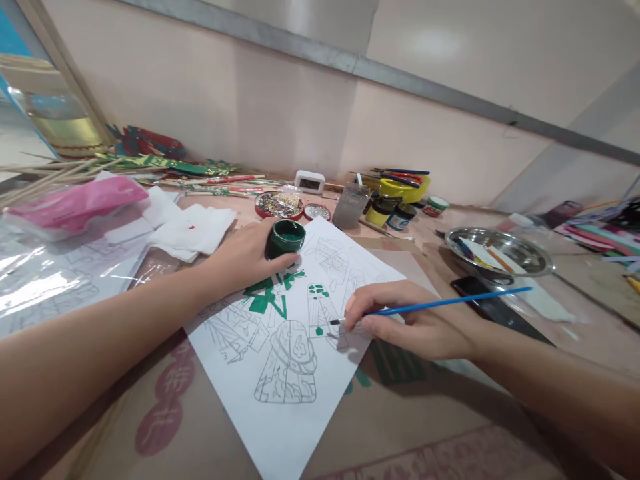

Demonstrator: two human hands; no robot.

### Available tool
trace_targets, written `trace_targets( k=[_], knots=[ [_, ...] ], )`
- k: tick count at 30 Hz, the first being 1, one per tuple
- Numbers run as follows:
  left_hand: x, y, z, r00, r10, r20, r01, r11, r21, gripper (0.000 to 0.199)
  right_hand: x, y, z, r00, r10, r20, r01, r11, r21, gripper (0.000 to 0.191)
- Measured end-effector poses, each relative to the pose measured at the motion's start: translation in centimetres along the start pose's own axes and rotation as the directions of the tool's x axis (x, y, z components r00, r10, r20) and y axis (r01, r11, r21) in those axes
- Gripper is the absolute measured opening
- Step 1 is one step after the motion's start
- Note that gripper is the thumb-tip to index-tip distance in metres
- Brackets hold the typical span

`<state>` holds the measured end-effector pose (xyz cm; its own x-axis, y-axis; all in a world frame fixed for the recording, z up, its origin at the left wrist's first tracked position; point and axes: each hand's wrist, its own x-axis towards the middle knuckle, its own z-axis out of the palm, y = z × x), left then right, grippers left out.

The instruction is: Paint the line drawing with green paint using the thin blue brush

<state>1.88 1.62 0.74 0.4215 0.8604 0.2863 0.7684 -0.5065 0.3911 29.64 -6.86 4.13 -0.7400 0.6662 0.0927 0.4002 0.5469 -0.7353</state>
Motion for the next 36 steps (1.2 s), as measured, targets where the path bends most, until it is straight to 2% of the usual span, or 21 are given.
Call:
trace_targets(
  k=[6,9,13,16,20,26,31,36],
  knots=[
    [-0.1,0.0,0.0,1.0,0.02,-0.013,-0.02,1.0,0.001,0.055,-0.1,1.6,2.1,0.987,0.054,-0.148,-0.033,0.99,0.139,0.023],
    [0.0,-0.1,0.1,0.999,0.032,-0.025,-0.032,0.999,-0.004,0.055,-0.1,2.3,2.6,0.977,0.061,-0.206,-0.02,0.98,0.196,0.018],
    [0.1,-0.2,0.2,0.999,0.033,-0.016,-0.034,0.999,-0.022,0.056,-0.3,2.5,2.7,0.964,0.001,-0.267,0.045,0.985,0.167,0.015],
    [0.2,-0.3,0.1,1.0,0.022,-0.003,-0.022,0.999,-0.031,0.058,-0.3,2.3,2.6,0.964,-0.069,-0.258,0.106,0.985,0.135,0.02],
    [0.2,-0.2,0.0,1.0,0.008,0.006,-0.007,1.0,-0.03,0.059,-0.4,2.4,2.8,0.969,-0.052,-0.241,0.081,0.991,0.111,0.023],
    [0.1,0.1,-0.1,0.999,-0.036,0.021,0.037,0.999,-0.029,0.062,-0.7,2.9,3.3,0.956,-0.076,-0.285,0.098,0.993,0.065,0.018],
    [0.1,-0.1,0.1,1.0,-0.014,0.007,0.014,1.0,-0.023,0.062,-0.7,2.8,3.5,0.957,-0.054,-0.284,0.062,0.998,0.019,0.019],
    [0.2,-0.1,0.1,1.0,0.004,-0.007,-0.004,1.0,-0.024,0.062,-0.5,2.5,3.4,0.962,-0.084,-0.26,0.083,0.996,-0.014,0.018]
  ],
)
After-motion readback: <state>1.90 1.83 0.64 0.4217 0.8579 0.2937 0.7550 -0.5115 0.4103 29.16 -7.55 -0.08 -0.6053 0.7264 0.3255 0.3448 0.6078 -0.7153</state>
